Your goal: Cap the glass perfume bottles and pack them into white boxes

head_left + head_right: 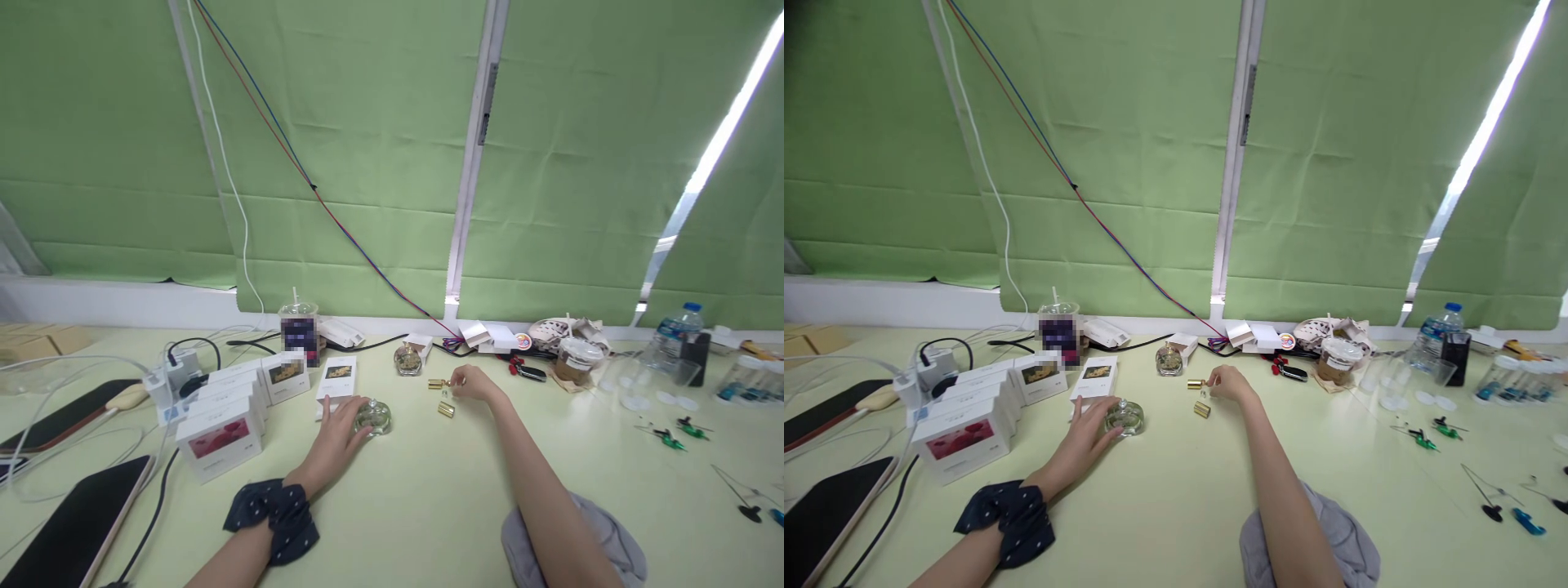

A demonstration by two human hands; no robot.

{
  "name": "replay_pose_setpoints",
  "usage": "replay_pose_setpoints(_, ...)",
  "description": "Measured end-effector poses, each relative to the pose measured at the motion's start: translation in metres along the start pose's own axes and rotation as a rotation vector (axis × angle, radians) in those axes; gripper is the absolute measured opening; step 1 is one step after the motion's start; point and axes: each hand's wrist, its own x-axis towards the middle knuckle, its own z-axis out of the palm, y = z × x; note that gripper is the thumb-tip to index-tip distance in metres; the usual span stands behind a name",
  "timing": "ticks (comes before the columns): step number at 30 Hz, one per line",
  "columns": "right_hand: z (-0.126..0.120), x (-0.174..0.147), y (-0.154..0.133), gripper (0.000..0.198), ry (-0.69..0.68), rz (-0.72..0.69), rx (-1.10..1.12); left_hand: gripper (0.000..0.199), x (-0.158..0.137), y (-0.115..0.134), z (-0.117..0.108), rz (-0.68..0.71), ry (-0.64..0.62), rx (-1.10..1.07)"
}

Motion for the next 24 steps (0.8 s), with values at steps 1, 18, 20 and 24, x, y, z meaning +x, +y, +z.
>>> replay_pose_setpoints(1, 0.001, 0.000, -0.004, 0.019, -0.001, -0.011, -0.002, 0.035, 0.000, 0.000, 0.000, 0.001, 0.000, -0.003)
replay_pose_setpoints(18, 0.010, -0.003, -0.032, 0.016, 0.022, -0.144, 0.058, 0.045, -0.006, 0.008, -0.001, -0.006, -0.016, -0.165)
replay_pose_setpoints(20, 0.005, -0.005, -0.041, 0.016, 0.006, -0.197, 0.158, 0.049, -0.008, 0.011, -0.001, -0.016, -0.048, -0.224)
replay_pose_setpoints(24, 0.005, -0.010, -0.063, 0.018, -0.016, -0.351, 0.497, 0.059, -0.009, 0.016, 0.000, -0.026, -0.090, -0.335)
